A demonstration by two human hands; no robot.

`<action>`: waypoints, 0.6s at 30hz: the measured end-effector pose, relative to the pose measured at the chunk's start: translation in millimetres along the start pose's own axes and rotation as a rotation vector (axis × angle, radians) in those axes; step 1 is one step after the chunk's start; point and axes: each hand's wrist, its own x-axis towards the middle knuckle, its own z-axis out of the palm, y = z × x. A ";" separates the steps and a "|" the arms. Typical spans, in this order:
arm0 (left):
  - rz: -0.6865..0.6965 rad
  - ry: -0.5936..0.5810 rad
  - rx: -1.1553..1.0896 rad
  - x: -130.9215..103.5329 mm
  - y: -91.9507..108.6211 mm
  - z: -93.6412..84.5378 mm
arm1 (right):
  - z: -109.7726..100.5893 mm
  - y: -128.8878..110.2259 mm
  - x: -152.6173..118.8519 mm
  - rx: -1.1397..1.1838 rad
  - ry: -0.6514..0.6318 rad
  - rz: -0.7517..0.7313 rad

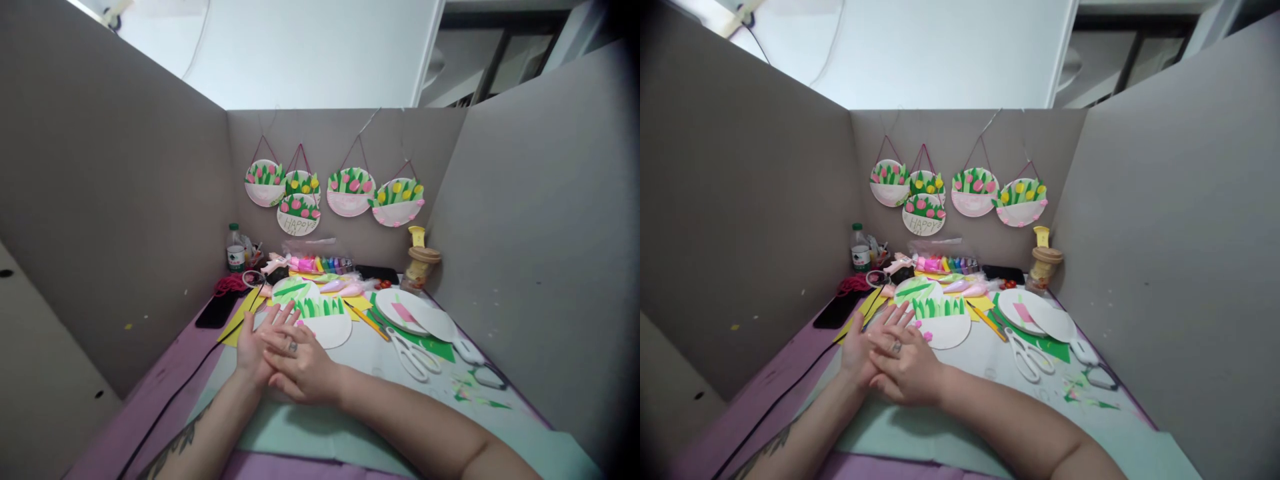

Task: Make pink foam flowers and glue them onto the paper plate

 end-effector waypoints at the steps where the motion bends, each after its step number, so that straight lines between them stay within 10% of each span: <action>1: -0.005 0.002 -0.002 0.7 -0.2 -1.1 | 0.4 -0.6 0.1 -0.008 -0.006 0.011; 18: -0.015 -0.025 -0.003 -0.6 0.5 0.8 | -0.8 -2.7 -1.0 0.002 0.097 0.084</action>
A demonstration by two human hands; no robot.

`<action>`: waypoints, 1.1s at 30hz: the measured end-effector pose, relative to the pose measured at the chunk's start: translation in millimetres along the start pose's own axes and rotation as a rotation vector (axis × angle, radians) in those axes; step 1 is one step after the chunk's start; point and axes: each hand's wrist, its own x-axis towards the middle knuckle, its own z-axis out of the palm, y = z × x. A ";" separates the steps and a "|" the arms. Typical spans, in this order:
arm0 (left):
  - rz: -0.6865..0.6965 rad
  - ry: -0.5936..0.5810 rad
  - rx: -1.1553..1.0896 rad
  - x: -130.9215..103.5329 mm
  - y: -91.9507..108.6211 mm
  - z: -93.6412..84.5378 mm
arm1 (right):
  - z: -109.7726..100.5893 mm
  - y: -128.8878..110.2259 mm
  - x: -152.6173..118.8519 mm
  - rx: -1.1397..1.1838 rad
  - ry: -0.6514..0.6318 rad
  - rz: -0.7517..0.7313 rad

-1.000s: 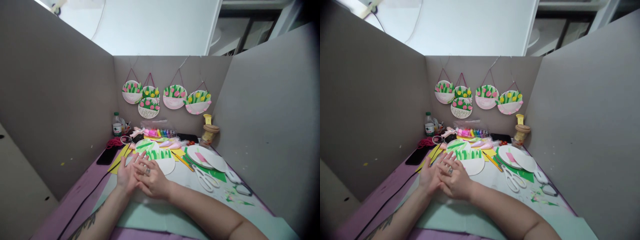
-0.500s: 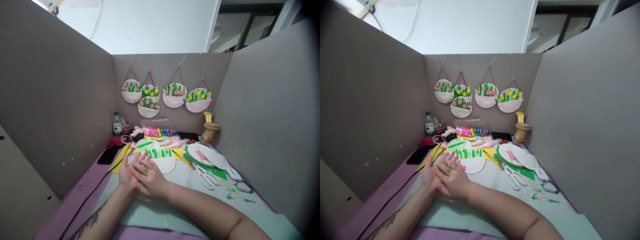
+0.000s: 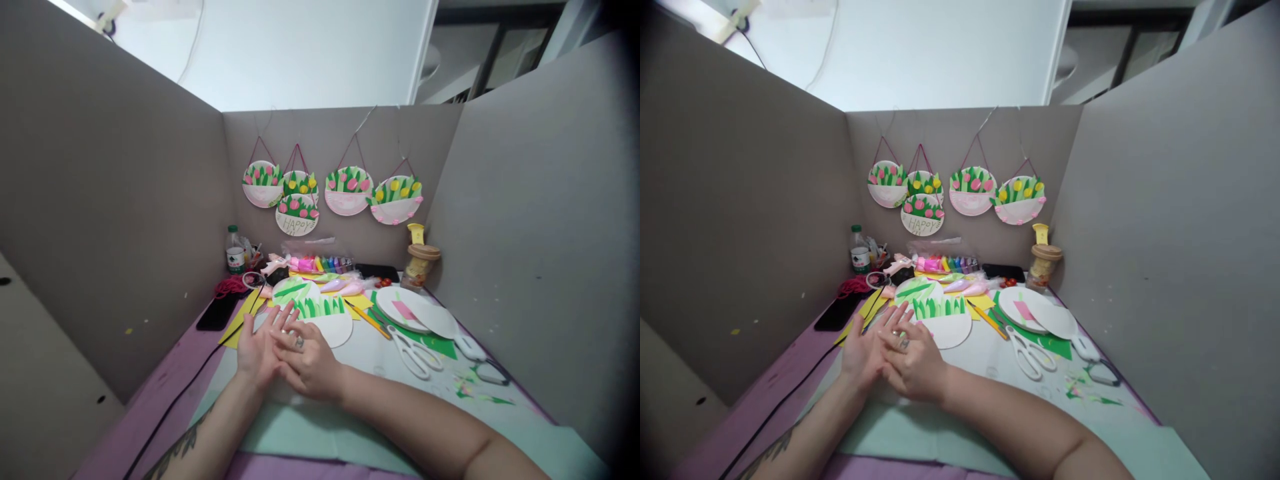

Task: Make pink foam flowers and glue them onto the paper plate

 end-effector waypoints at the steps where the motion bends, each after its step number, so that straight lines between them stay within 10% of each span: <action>1: 0.002 -0.007 0.000 0.4 -0.2 -0.8 | 0.3 -0.6 0.0 0.015 0.000 -0.026; 33: -0.002 -0.012 -0.006 0.0 4.4 -2.1 | 3.1 1.5 0.0 0.018 -0.010 -0.023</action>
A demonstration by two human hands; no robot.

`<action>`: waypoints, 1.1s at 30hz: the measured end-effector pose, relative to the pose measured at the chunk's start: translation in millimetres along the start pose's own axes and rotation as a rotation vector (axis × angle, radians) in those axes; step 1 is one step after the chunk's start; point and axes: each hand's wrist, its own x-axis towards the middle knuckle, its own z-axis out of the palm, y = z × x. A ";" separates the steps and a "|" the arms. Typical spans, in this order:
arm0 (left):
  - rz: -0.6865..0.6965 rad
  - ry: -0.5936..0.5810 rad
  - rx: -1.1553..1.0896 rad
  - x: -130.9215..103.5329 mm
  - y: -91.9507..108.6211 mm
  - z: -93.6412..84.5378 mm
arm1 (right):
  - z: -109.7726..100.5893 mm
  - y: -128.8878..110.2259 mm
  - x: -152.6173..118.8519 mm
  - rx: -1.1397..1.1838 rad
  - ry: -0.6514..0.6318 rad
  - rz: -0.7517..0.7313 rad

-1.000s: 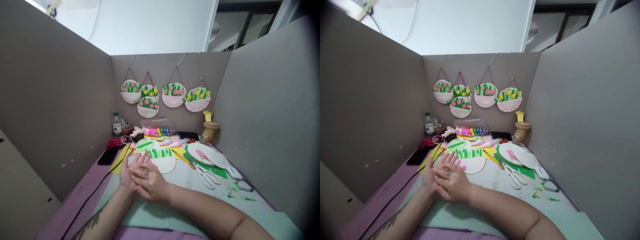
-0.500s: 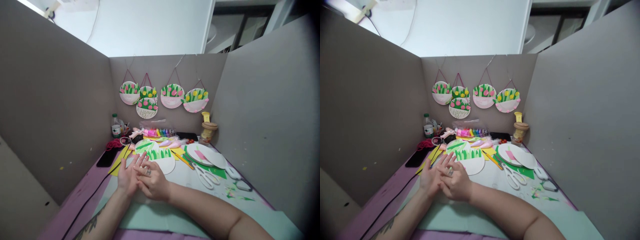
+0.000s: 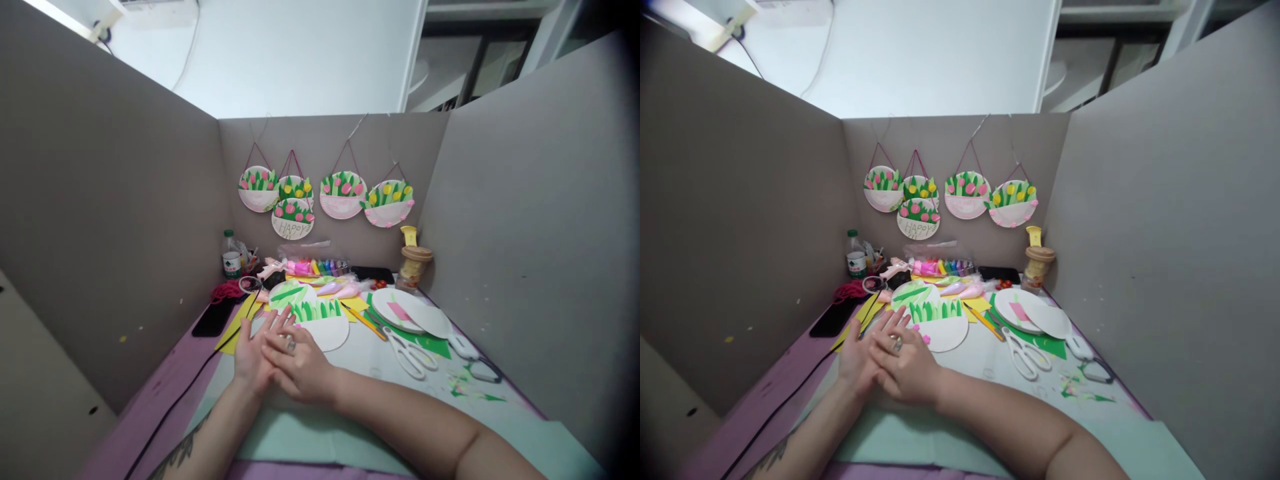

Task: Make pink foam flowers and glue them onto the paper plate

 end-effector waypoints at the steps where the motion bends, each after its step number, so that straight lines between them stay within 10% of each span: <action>1: 0.002 0.003 -0.004 0.3 0.6 -0.5 | 0.2 0.6 -0.3 -0.012 -0.005 0.028; 33: 0.021 0.037 0.029 -4.0 3.4 9.1 | 3.1 8.0 -2.0 0.003 0.005 -0.021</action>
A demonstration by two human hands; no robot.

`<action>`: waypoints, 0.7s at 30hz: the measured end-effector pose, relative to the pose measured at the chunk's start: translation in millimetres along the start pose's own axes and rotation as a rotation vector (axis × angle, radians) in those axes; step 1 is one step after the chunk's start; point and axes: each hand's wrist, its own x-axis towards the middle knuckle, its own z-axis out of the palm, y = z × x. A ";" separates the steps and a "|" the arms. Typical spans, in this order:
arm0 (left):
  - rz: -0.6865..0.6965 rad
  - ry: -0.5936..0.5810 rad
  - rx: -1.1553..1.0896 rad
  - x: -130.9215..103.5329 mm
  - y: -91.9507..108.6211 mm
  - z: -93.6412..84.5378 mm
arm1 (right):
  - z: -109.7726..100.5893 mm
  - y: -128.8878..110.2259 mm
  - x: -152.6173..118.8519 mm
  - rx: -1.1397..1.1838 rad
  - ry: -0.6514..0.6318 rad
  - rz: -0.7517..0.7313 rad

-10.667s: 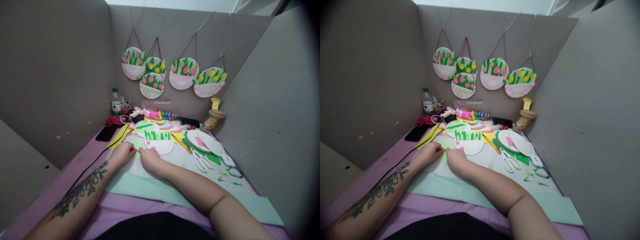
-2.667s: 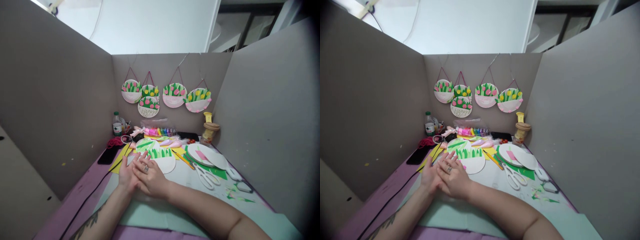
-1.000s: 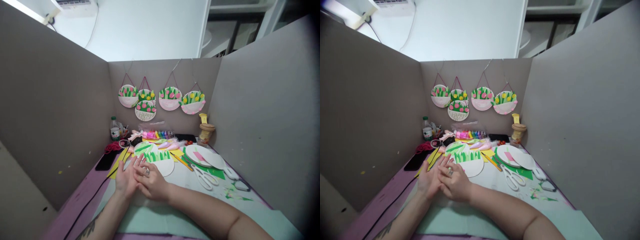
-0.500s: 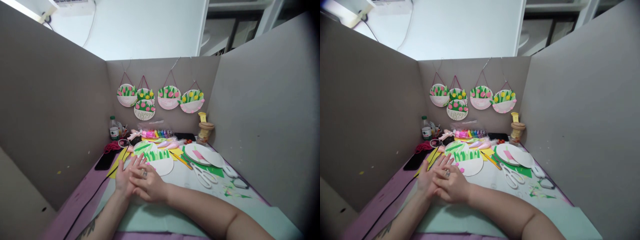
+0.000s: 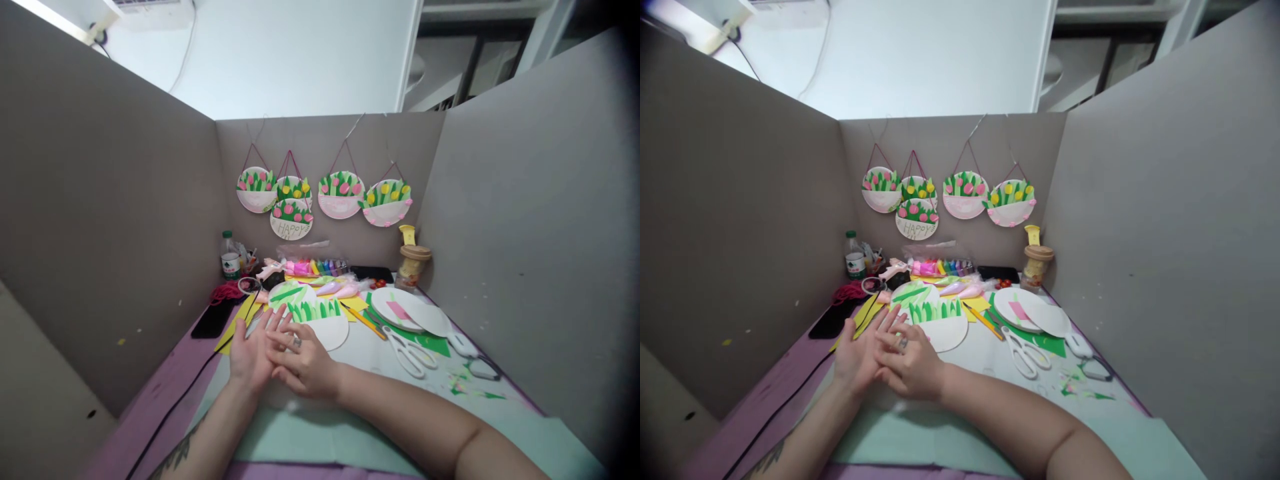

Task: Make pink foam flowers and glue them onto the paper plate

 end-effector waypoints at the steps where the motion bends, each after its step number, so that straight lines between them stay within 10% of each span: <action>1: 0.008 0.006 0.007 -0.3 0.0 1.2 | 0.7 0.5 -0.3 0.021 0.009 -0.030; 21: 0.031 0.024 -0.016 -0.8 -1.6 3.4 | 3.3 5.2 -2.1 0.049 -0.020 -0.025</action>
